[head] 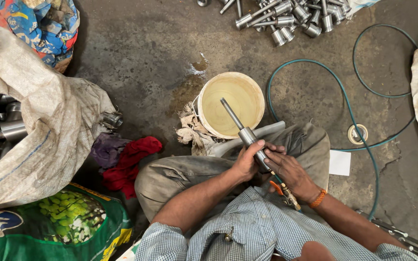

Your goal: The person sits on the floor and repeatedly cleans cylindrical metal parts using a handheld pneumatic tool. They pick up each part, apply the tool to its surface, and then place it into a nearby sack. The process is repeated for multiple parts throughout the clip.

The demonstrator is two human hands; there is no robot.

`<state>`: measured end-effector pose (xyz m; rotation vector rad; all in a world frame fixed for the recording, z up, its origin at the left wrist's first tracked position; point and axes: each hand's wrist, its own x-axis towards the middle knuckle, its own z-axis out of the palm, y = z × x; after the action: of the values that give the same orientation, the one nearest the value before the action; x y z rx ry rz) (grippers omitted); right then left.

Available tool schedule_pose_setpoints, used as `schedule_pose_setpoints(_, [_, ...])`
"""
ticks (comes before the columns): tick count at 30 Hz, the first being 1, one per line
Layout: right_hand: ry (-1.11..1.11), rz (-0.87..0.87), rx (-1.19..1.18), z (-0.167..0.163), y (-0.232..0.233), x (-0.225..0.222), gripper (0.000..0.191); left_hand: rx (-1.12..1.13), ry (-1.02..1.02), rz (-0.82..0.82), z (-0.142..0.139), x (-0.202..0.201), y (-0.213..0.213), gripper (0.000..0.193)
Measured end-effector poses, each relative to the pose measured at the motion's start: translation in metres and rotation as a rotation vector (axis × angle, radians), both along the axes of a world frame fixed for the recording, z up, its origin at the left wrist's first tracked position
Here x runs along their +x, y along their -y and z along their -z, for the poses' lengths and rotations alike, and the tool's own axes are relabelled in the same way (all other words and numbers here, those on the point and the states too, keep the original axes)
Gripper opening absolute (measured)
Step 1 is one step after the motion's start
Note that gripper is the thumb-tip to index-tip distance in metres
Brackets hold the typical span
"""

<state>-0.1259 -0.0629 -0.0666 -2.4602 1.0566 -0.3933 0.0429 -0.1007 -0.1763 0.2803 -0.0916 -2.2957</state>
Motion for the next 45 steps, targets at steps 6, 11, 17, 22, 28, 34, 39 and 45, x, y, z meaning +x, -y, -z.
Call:
schedule_pose_setpoints(6, [0.023,0.030,0.024,-0.001,0.000,0.003,0.080,0.001,0.004,-0.003,0.000,0.000,-0.001,0.044])
schedule_pose_setpoints(11, [0.029,0.049,0.035,-0.001,0.000,0.003,0.079,-0.013,0.024,-0.012,-0.003,0.002,0.000,0.051])
schedule_pose_setpoints(17, [0.101,0.121,0.098,0.003,0.001,0.001,0.082,-0.033,0.047,-0.014,-0.007,0.004,0.003,0.057])
schedule_pose_setpoints(22, [0.179,0.209,0.170,0.016,0.001,-0.004,0.083,-0.106,0.043,-0.062,-0.012,0.005,0.006,0.058])
schedule_pose_setpoints(28, [0.586,0.428,0.413,0.032,-0.005,0.002,0.093,-0.194,0.063,-0.103,-0.018,0.011,0.012,0.060])
schedule_pose_setpoints(34, [0.712,0.491,0.412,0.031,0.003,0.011,0.093,-0.194,0.044,-0.102,-0.018,0.012,0.017,0.063])
schedule_pose_setpoints(39, [0.889,0.568,0.597,0.027,0.016,0.019,0.099,-0.243,0.034,-0.128,-0.016,0.011,0.021,0.066])
schedule_pose_setpoints(45, [0.906,0.642,0.715,0.020,0.025,0.024,0.101,-0.197,0.029,-0.132,-0.013,0.012,0.023,0.055])
